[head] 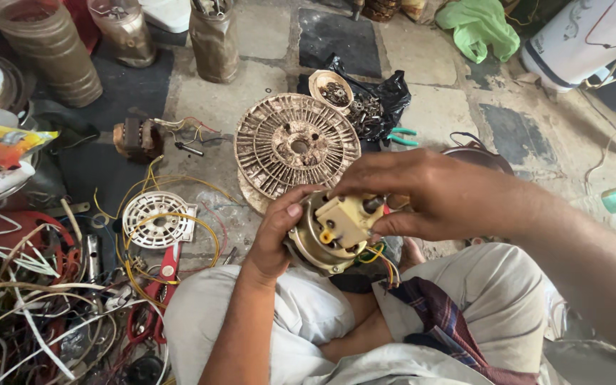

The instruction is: The person disassembles a small electric motor, removes the rotor, and applies oil to the bearings. They then reassemble the motor and tighten the screws using a screwdriver.

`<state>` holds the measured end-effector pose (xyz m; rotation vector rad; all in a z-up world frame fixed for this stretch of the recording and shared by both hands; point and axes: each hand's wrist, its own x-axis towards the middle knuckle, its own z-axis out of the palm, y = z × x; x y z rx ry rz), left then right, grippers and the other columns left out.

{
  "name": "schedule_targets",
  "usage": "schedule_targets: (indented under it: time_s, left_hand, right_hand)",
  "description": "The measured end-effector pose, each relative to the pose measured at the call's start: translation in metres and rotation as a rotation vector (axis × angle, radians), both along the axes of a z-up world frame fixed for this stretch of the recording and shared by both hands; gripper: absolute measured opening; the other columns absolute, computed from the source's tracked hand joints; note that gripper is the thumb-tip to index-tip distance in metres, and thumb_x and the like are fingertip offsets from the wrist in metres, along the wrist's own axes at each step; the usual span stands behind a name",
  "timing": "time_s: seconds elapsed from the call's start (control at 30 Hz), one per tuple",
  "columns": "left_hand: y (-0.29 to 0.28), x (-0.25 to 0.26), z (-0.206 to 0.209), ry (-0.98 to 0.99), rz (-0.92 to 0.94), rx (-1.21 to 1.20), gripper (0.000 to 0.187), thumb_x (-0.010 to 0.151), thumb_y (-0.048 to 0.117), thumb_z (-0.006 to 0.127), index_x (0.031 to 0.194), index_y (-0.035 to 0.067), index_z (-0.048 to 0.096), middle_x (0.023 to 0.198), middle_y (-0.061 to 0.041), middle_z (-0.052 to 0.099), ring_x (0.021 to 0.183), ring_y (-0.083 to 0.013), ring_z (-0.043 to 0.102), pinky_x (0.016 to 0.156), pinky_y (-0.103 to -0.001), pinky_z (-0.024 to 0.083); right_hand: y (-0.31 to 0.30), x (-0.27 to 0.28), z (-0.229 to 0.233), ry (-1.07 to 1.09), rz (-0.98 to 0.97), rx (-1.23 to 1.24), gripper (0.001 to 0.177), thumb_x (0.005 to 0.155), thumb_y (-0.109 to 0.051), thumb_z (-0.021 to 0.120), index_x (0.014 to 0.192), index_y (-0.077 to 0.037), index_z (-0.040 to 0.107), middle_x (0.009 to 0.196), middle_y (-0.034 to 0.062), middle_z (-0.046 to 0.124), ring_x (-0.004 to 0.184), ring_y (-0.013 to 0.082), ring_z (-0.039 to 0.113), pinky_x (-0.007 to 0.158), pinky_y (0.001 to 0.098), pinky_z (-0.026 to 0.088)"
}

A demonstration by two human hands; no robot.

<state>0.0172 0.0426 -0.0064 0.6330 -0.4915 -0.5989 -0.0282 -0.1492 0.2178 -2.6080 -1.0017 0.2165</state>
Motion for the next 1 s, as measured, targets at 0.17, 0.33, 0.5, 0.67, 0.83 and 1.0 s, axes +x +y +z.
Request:
schedule_targets:
  time_s: [0.17, 0.33, 0.5, 0.67, 0.83, 1.0]
  left_hand:
    - [0.0, -0.002, 0.002, -0.093, 0.056, 0.068, 0.059, 0.092, 0.036, 0.057, 0.132, -0.007, 0.06, 0.121, -0.015, 0.069, 0.113, -0.0209, 0.066, 0.102, -0.033, 0.051]
    - [-0.005, -0.003, 0.0, -0.094, 0.125, 0.146, 0.055, 0.09, 0.032, 0.059, 0.13, -0.006, 0.061, 0.121, -0.014, 0.069, 0.113, -0.0194, 0.065, 0.102, -0.032, 0.051]
    - [-0.005, -0.004, 0.0, -0.159, 0.136, 0.14, 0.053, 0.092, 0.032, 0.058, 0.129, -0.006, 0.062, 0.121, -0.014, 0.07, 0.113, -0.0196, 0.065, 0.102, -0.032, 0.05]
    - [-0.007, -0.004, -0.001, -0.139, 0.124, 0.139, 0.054, 0.09, 0.033, 0.058, 0.128, -0.006, 0.063, 0.118, -0.014, 0.07, 0.111, -0.0206, 0.065, 0.1, -0.033, 0.051]
    - [-0.01, -0.005, -0.004, -0.172, 0.159, 0.118, 0.055, 0.091, 0.035, 0.058, 0.128, -0.005, 0.062, 0.121, -0.014, 0.069, 0.114, -0.0208, 0.064, 0.103, -0.032, 0.05]
    - [-0.01, -0.003, -0.004, -0.128, 0.193, 0.033, 0.057, 0.093, 0.037, 0.057, 0.133, -0.005, 0.058, 0.125, -0.014, 0.066, 0.118, -0.021, 0.062, 0.106, -0.033, 0.048]
  right_hand:
    - [-0.009, -0.005, -0.005, -0.082, -0.006, -0.139, 0.061, 0.078, -0.031, 0.082, 0.131, -0.007, 0.066, 0.126, 0.0125, 0.073, 0.119, 0.035, 0.066, 0.1, 0.0488, 0.052]
    - [-0.016, -0.013, -0.015, -0.027, -0.113, -0.127, 0.064, 0.076, -0.031, 0.081, 0.132, -0.005, 0.065, 0.131, 0.0181, 0.068, 0.117, 0.0344, 0.067, 0.1, 0.0464, 0.053]
    - [-0.021, -0.015, -0.028, 0.007, -0.071, -0.028, 0.063, 0.081, -0.029, 0.079, 0.133, 0.002, 0.061, 0.131, 0.0228, 0.068, 0.119, 0.0386, 0.067, 0.101, 0.0478, 0.052]
    - [-0.023, -0.015, -0.035, 0.005, -0.072, -0.046, 0.065, 0.082, -0.031, 0.08, 0.135, 0.001, 0.059, 0.132, 0.0231, 0.067, 0.119, 0.038, 0.068, 0.103, 0.0489, 0.052]
    - [-0.018, -0.016, -0.035, 0.044, -0.11, -0.044, 0.065, 0.081, -0.027, 0.079, 0.138, -0.001, 0.06, 0.13, 0.0197, 0.07, 0.117, 0.0362, 0.07, 0.104, 0.0482, 0.052]
    - [-0.01, -0.003, -0.026, 0.128, -0.163, -0.075, 0.076, 0.088, -0.026, 0.073, 0.156, -0.008, 0.044, 0.154, 0.0163, 0.056, 0.111, 0.03, 0.075, 0.1, 0.0423, 0.056]
